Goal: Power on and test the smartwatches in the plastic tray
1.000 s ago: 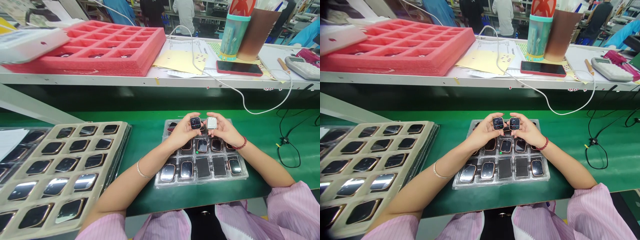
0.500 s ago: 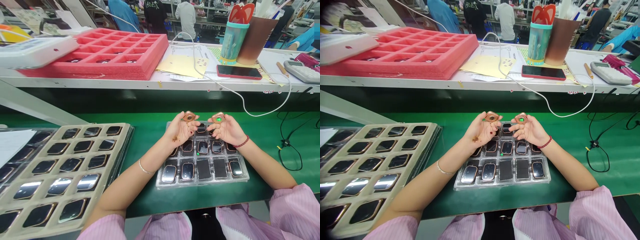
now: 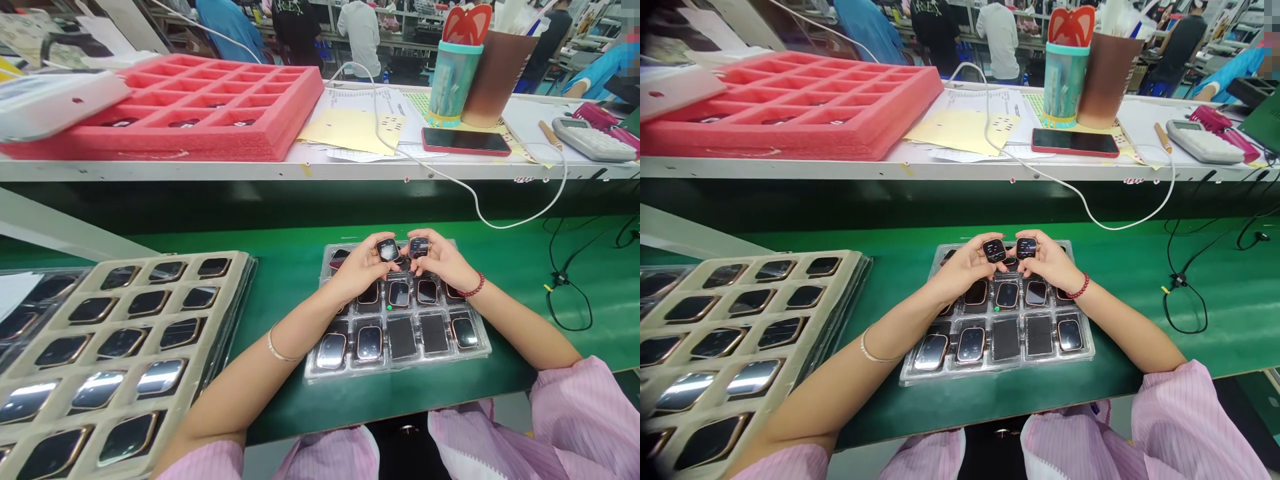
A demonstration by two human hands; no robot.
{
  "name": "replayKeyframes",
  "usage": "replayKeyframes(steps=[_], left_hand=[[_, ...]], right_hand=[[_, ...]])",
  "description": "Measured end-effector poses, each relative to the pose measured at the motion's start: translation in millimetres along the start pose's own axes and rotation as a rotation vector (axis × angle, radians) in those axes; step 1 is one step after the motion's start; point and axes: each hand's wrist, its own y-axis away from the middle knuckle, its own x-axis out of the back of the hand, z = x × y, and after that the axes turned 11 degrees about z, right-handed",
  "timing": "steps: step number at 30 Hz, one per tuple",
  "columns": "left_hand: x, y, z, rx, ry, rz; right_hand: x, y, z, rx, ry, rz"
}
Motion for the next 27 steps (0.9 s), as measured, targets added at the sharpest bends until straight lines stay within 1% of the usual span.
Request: replayKeyframes(steps=[4,8,12,16,27], left_hand=[[-0.3,0.7,0.6,-0.048,-0.063,-0.009],[0.4,0.0,-0.1,-0.068,-0.085,-0.016],[0.7,0.2,-0.5,-0.081,-0.093,-0.022],[0.9,0.3,-1.0,-0.099,-0.097,-0.026],[0.3,2.0,0.3,-0.096,-0.102,-0.043]], right_hand=[[-5.2,3.6,0.6,0.120,0.163,0.053],[-5.8,6.0,0.7,0.194,0.240,0.047],[-5.4,7.0,1.1,0.214,0.286,0.025],[-5.9,7.7,0.5,0.221,0.287,0.012],[-4.6,7.8,1.2,0.234,0.289,0.018]])
